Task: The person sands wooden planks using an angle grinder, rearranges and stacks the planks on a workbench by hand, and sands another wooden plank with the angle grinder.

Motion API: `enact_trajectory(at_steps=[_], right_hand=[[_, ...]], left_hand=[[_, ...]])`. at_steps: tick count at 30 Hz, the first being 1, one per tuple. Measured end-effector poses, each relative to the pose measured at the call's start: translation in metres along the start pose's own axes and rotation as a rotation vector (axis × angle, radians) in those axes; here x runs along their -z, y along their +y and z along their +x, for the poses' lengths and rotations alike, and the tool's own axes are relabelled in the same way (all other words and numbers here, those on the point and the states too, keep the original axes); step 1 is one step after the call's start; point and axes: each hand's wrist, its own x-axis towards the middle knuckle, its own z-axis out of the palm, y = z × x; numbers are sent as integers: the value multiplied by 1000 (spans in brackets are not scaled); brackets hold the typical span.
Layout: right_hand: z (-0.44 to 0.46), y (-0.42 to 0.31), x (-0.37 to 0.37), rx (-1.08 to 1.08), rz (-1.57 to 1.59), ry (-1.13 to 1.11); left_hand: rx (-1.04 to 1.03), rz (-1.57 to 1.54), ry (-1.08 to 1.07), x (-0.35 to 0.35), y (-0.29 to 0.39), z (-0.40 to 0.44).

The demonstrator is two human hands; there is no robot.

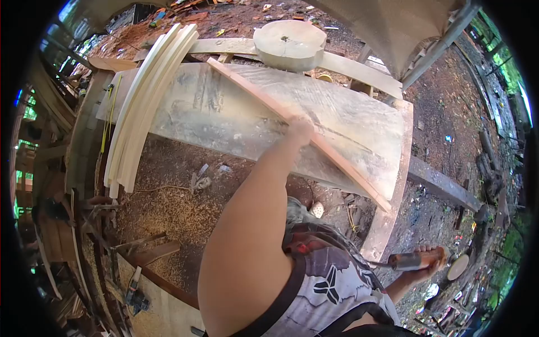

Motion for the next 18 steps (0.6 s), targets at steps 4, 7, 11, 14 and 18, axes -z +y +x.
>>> enact_trajectory(at_steps=[4,7,11,14,18], right_hand=[[-6,11,-31,0,42,106],[1,49,-49,-192,528,-264],[-7,100,-88,-279,531,-146],[-10,119,-118,-187,400,-24],[-3,128,-128,-218,475,-206]], left_hand=[[-180,82,30,16,-22,-6],[-291,24,131,31,-23,-27],[-342,-123,187,55,-32,-48],[-348,-148,76,69,-34,-50],[-165,-186,-74,75,-14,-66]])
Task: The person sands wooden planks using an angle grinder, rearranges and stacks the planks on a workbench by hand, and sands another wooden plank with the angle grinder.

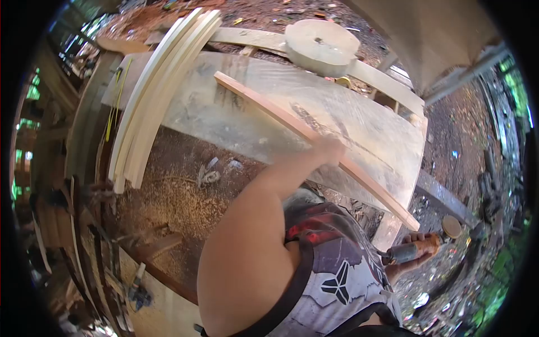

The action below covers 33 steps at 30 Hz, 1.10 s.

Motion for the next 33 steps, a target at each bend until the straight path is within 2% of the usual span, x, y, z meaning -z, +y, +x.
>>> enact_trajectory(at_steps=[2,4,6,7,8,9,11,15,16,17,19,21,22,23,24,26,27,28,29,30,31,32,33], right_hand=[[8,-2,6,-53,60,-92],[12,3,-4,126,-202,151],[20,4,-11,180,-340,176],[23,4,-13,247,-462,203],[29,-5,5,228,-314,138],[34,-10,11,225,-317,141],[40,-19,19,87,-197,9],[58,-2,25,147,-307,70],[61,12,14,167,-378,146],[66,29,-5,139,-433,128],[78,47,-15,151,-455,54],[88,56,-23,182,-418,172],[90,66,-32,153,-486,101],[91,79,-42,187,-443,253],[94,88,-52,134,-505,312],[102,94,-26,76,-487,338],[101,107,-43,146,-567,451],[101,111,-55,123,-580,516],[99,103,-29,36,-461,338],[94,118,-54,82,-598,570],[92,131,-85,103,-667,624],[94,124,-74,78,-741,570],[94,116,-66,42,-820,558]], left_hand=[[58,-67,14,-16,15,2],[61,-86,63,-46,13,16],[51,-110,97,-69,6,22],[53,-96,191,-71,-5,20],[59,-81,281,-75,-14,15],[60,-84,277,-84,-24,14],[54,-175,544,-96,-40,20],[-274,-531,-93,-30,29,34],[-425,-604,-193,-14,59,28],[-579,-671,-287,3,85,17],[-607,-1263,-858,23,110,-11],[-585,-1217,-695,27,118,-15],[-624,-1210,-588,11,119,-5],[-616,-1187,-465,18,115,-9],[-612,-1168,-352,23,108,-15],[-515,-1159,-505,2,98,-2],[-511,-1078,-438,0,94,-7],[-509,-1000,-374,-1,90,-11],[-482,-939,-411,-15,86,-8],[-459,-875,-439,-30,81,-9],[-487,-829,-340,-30,76,-12],[-512,-787,-232,-23,66,-13],[-420,-793,-183,-9,54,-12]])
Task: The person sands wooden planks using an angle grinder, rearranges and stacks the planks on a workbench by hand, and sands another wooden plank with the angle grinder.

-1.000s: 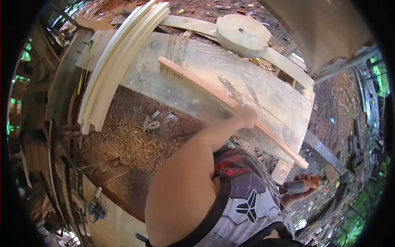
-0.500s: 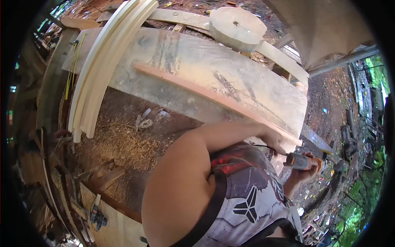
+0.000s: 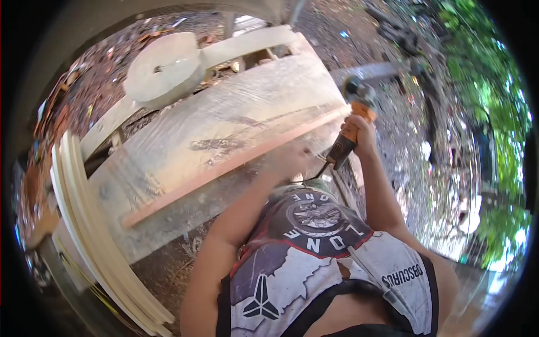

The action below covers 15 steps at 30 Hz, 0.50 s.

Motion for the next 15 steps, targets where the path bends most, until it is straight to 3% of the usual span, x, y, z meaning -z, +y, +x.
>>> enact_trajectory(at_steps=[4,6,7,8,10,15], right_hand=[[6,-3,8,-80,-553,-93],[2,7,-2,-300,-926,-86],[1,31,2,-139,-911,-208],[-20,20,-25,-212,-1010,-229],[-16,71,-11,-257,-886,-361],[-33,68,-29,-381,-1067,-377]], left_hand=[[235,277,423,55,-74,16],[319,448,506,70,-100,19],[338,562,520,72,-103,13],[331,558,506,70,-113,7],[446,645,595,63,-131,4],[581,669,527,67,-99,8]])
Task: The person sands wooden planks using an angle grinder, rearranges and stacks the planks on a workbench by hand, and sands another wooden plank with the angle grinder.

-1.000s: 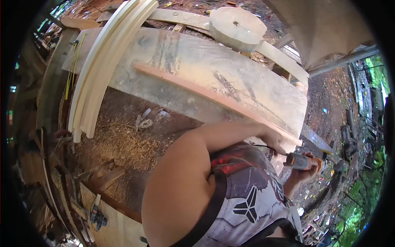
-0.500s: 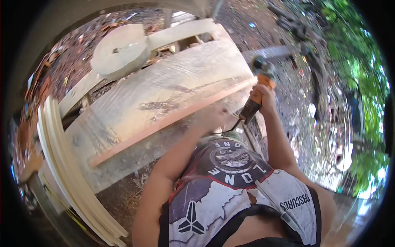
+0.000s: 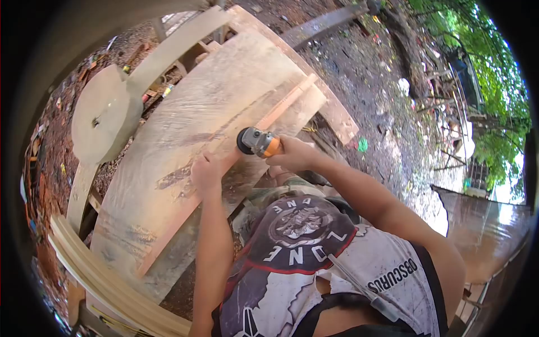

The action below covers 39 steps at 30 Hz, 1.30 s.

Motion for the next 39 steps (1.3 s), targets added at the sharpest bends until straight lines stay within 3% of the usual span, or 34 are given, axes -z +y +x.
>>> enact_trajectory(at_steps=[3,5,7,11,13,17,21,22,23,25,32,35,37,38,39], right_hand=[[16,23,12,86,-78,55],[29,43,39,160,198,99],[41,69,80,140,107,206],[66,100,155,-23,121,204],[77,111,178,38,44,302],[98,130,201,-57,136,280],[97,123,181,-170,208,380],[98,125,171,-17,183,462],[100,126,163,-4,193,455],[87,100,144,-56,166,290],[38,30,41,30,163,196],[32,31,-4,129,163,154],[18,8,-32,131,39,147],[7,-7,-39,127,44,90],[5,-12,-53,129,52,109]], left_hand=[[-26,43,-45,-5,-3,6],[-32,41,-44,-6,-3,7],[9,26,-95,-3,0,6],[12,46,-96,-3,3,5],[53,87,-53,-9,-2,6],[46,72,-46,-11,-5,7],[46,92,-51,-5,-1,4],[58,111,-53,-5,0,6],[61,120,-39,-5,0,7],[58,115,-38,-7,1,8],[-43,-32,-37,2,0,4],[-82,-166,-48,-5,-7,3],[-130,-402,195,-22,-27,6],[-143,-405,194,-23,-38,6],[-74,-564,372,-21,-46,9]])
